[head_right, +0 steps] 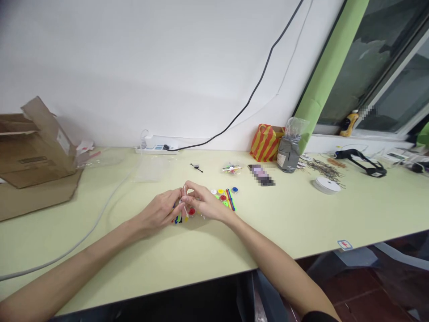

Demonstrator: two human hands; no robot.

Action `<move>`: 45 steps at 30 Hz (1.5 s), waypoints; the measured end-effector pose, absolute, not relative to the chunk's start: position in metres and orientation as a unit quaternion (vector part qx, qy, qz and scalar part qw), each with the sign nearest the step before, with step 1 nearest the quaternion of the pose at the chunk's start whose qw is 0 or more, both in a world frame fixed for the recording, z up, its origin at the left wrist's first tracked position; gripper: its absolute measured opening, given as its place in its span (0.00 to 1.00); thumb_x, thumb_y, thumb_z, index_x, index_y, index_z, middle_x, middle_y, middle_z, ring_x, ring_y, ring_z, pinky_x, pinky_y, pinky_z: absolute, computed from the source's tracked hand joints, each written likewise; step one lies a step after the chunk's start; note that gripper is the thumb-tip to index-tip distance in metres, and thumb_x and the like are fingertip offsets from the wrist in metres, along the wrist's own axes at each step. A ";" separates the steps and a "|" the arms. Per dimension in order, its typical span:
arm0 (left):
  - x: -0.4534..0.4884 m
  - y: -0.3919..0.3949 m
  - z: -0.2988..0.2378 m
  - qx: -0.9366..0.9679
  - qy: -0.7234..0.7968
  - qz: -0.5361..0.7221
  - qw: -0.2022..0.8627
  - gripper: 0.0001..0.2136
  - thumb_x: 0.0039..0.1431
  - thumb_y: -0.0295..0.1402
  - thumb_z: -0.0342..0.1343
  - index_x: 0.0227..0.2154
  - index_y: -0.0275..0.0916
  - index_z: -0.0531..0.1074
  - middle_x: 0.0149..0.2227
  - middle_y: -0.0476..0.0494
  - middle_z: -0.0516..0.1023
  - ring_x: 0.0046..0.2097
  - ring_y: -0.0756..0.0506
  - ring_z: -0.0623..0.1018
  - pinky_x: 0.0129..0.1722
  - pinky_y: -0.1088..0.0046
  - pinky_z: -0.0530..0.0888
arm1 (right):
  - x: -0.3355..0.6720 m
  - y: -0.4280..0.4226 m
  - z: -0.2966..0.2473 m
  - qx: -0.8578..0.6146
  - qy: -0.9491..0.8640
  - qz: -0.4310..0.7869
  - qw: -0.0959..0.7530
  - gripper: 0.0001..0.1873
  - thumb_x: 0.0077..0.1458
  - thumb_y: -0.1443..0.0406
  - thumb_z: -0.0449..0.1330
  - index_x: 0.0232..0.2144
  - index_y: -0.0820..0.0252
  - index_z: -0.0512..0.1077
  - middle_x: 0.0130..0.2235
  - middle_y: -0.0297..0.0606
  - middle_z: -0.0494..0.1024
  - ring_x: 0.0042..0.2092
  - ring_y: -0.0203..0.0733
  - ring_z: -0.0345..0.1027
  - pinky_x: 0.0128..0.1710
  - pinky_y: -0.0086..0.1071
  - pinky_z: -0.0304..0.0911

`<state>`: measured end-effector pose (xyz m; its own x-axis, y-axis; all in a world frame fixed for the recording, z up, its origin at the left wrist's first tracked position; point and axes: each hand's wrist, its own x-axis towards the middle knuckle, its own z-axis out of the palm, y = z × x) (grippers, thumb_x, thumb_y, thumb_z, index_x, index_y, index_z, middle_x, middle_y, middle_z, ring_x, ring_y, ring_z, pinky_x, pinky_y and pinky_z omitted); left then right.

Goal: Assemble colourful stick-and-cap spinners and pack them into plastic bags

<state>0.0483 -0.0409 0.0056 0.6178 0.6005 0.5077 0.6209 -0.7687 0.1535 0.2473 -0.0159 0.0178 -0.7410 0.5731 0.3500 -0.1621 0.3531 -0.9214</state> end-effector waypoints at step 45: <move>0.017 -0.022 0.004 -0.825 -0.514 -0.223 -0.069 0.11 0.70 0.40 0.39 0.35 0.43 0.62 0.23 0.53 0.68 0.24 0.47 0.68 0.29 0.71 0.61 | 0.404 0.084 -0.013 -0.559 -0.809 0.091 0.159 0.14 0.57 0.76 0.55 0.40 0.60 0.76 0.31 0.37 0.78 0.33 0.41 0.69 0.32 0.27 0.55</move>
<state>0.0174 -0.0218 0.0037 0.3716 0.8795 0.2974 0.8183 -0.4616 0.3426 0.4045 0.0839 -0.0129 -0.3254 0.9329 0.1545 0.8749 0.3590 -0.3250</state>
